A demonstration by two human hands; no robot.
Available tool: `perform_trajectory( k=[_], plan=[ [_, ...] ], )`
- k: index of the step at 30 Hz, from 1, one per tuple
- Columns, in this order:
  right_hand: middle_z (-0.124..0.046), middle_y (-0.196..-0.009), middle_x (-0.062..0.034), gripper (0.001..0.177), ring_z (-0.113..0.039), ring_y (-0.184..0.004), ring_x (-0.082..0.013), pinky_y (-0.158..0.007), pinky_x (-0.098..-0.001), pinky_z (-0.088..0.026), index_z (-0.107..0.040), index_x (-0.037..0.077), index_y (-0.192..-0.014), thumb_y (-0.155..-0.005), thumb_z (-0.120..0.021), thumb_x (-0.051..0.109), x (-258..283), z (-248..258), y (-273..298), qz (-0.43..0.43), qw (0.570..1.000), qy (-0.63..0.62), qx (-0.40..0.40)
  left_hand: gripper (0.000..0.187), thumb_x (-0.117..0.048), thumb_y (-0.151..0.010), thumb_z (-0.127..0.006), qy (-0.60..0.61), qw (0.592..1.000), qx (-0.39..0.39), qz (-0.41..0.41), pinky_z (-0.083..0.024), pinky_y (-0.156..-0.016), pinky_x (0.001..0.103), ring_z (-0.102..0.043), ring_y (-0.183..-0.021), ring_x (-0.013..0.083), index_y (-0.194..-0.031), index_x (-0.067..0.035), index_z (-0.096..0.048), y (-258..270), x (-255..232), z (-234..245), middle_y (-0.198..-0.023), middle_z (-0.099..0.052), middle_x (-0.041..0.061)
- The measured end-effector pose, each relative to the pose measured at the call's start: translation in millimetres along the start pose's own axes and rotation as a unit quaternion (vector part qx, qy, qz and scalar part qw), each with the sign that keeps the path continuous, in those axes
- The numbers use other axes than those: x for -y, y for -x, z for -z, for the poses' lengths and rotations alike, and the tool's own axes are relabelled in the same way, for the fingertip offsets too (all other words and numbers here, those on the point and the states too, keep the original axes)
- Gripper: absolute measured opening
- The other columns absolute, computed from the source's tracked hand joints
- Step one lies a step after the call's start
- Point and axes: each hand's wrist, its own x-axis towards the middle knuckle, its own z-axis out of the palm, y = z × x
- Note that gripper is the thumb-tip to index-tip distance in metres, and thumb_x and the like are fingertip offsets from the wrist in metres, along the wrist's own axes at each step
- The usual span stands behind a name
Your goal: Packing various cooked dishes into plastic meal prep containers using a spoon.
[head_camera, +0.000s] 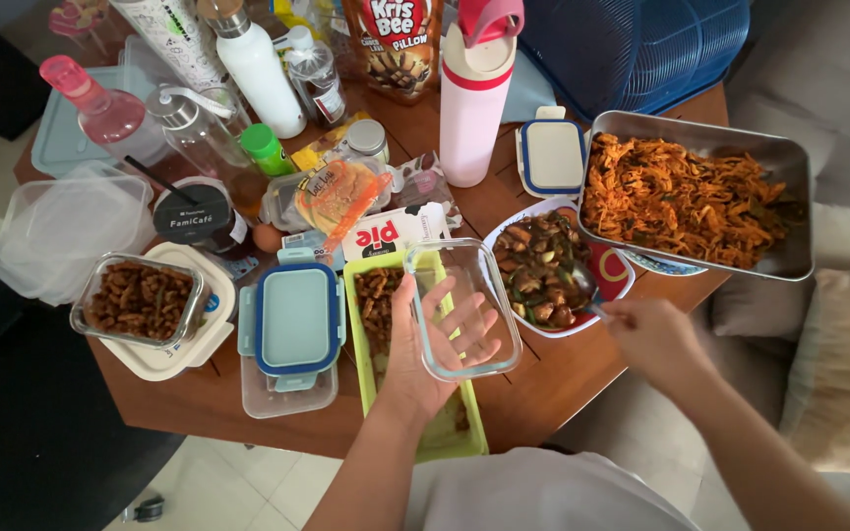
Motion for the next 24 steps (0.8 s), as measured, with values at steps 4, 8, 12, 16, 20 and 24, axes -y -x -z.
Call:
perform_trajectory(
  k=[4,8,12,16,20,24],
  plan=[
    [-0.073,-0.074,-0.0171,0.031,-0.068,-0.057,-0.0216,-0.062,-0.0384,-0.055,-0.080,0.019,-0.115,-0.088,-0.065,0.023,-8.9,-22.5,-4.4,0.033,0.999,0.012,-0.037,0.093,-0.073,-0.074,-0.063,-0.004,1.000,-0.006,0.000,-0.057,-0.089,0.054,-0.064,-0.114,0.0341,-0.147,-0.019,-0.043,2.3,0.6,-2.0,-0.135,-0.059,0.016],
    [-0.073,-0.070,-0.0176,0.032,-0.067,-0.056,-0.0240,-0.061,-0.0398,-0.055,-0.080,0.022,-0.117,-0.089,-0.064,0.023,14.4,2.0,9.8,-0.002,1.000,0.000,-0.008,0.093,-0.073,-0.075,-0.063,-0.003,1.000,0.005,-0.003,-0.056,-0.089,0.054,-0.064,-0.113,0.0336,-0.147,-0.018,-0.043,3.3,1.2,-3.4,-0.132,-0.059,0.016],
    [-0.073,-0.070,-0.0187,0.031,-0.067,-0.058,-0.0260,-0.060,-0.0410,-0.054,-0.079,0.024,-0.119,-0.091,-0.065,0.026,35.8,24.2,21.6,-0.037,0.999,0.001,0.034,0.091,-0.073,-0.075,-0.063,0.002,1.000,-0.004,0.004,-0.056,-0.089,0.054,-0.065,-0.111,0.0337,-0.146,-0.019,-0.044,1.3,0.9,-1.5,-0.130,-0.061,0.016],
    [-0.076,-0.074,-0.0154,0.031,-0.070,-0.062,-0.0252,-0.063,-0.0400,-0.056,-0.080,0.024,-0.117,-0.089,-0.066,0.027,17.0,-0.1,8.1,0.001,1.000,0.004,0.021,0.090,-0.073,-0.075,-0.062,0.004,1.000,-0.008,0.001,-0.056,-0.089,0.054,-0.065,-0.111,0.0336,-0.146,-0.019,-0.045,2.1,1.0,-0.5,-0.130,-0.061,0.016],
    [-0.077,-0.082,-0.0127,0.029,-0.074,-0.070,-0.0253,-0.068,-0.0401,-0.058,-0.080,0.022,-0.113,-0.088,-0.068,0.027,12.6,-26.5,7.4,0.068,0.998,-0.013,-0.005,0.092,-0.073,-0.075,-0.062,-0.002,1.000,-0.002,-0.004,-0.056,-0.089,0.054,-0.065,-0.110,0.0329,-0.147,-0.018,-0.043,2.3,1.5,1.0,-0.131,-0.061,0.017],
    [-0.076,-0.083,-0.0108,0.028,-0.073,-0.072,-0.0229,-0.070,-0.0385,-0.057,-0.079,0.017,-0.113,-0.088,-0.070,0.025,21.9,-34.7,11.2,0.096,0.994,-0.058,0.010,0.093,-0.074,-0.074,-0.062,-0.008,1.000,-0.009,-0.009,-0.057,-0.086,0.053,-0.065,-0.108,0.0332,-0.146,-0.018,-0.043,5.1,0.4,-3.5,-0.132,-0.061,0.017]
  ],
)
